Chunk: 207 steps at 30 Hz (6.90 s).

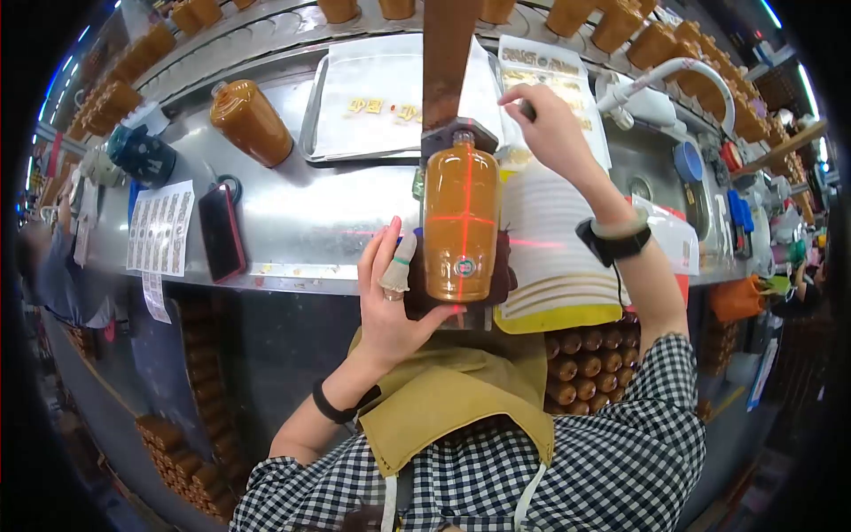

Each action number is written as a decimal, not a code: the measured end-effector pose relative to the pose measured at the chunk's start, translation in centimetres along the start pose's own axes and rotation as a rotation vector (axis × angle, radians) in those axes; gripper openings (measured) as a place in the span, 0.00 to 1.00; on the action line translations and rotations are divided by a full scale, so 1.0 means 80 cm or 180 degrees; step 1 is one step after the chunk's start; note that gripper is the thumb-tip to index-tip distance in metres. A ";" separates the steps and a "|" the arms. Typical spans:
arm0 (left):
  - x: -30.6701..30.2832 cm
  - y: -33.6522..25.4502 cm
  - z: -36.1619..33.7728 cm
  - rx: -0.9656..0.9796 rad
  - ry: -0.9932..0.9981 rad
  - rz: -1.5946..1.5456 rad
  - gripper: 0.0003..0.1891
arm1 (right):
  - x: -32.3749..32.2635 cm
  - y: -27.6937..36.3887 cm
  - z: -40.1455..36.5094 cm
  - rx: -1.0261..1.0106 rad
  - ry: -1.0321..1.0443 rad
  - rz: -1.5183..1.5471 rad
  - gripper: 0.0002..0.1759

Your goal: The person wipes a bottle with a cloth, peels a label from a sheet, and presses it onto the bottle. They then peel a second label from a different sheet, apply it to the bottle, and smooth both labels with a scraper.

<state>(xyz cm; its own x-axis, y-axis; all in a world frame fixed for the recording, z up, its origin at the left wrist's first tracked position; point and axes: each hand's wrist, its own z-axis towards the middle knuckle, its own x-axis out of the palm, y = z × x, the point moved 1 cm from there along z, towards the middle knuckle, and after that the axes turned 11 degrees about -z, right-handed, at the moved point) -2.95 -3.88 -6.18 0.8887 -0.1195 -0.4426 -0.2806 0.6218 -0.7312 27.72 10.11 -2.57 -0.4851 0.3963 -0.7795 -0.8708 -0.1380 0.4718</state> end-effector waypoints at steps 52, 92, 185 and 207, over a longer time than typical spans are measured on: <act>-0.031 -0.013 0.180 -0.0666 -0.0042 -0.2781 0.24 | -0.167 0.158 0.015 -0.0713 0.0733 0.0598 0.10; 0.025 -0.007 0.105 -0.1997 0.0533 -0.3106 0.46 | -0.045 0.113 -0.067 0.0488 0.0731 0.1329 0.10; 0.040 0.003 0.133 -0.2609 0.0041 -0.3600 0.41 | -0.024 0.106 -0.121 0.2204 0.0761 0.3173 0.35; 0.039 -0.001 0.131 -0.2365 0.0186 -0.3066 0.42 | -0.025 0.093 -0.083 0.1667 0.0885 0.2455 0.16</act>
<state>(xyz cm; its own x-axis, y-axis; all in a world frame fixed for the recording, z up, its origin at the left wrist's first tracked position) 3.67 3.77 -2.08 0.8354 -0.3342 0.4363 0.3285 -0.3328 -0.8839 21.66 2.30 -0.24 -0.9677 0.1283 -0.2171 -0.1929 0.1780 0.9649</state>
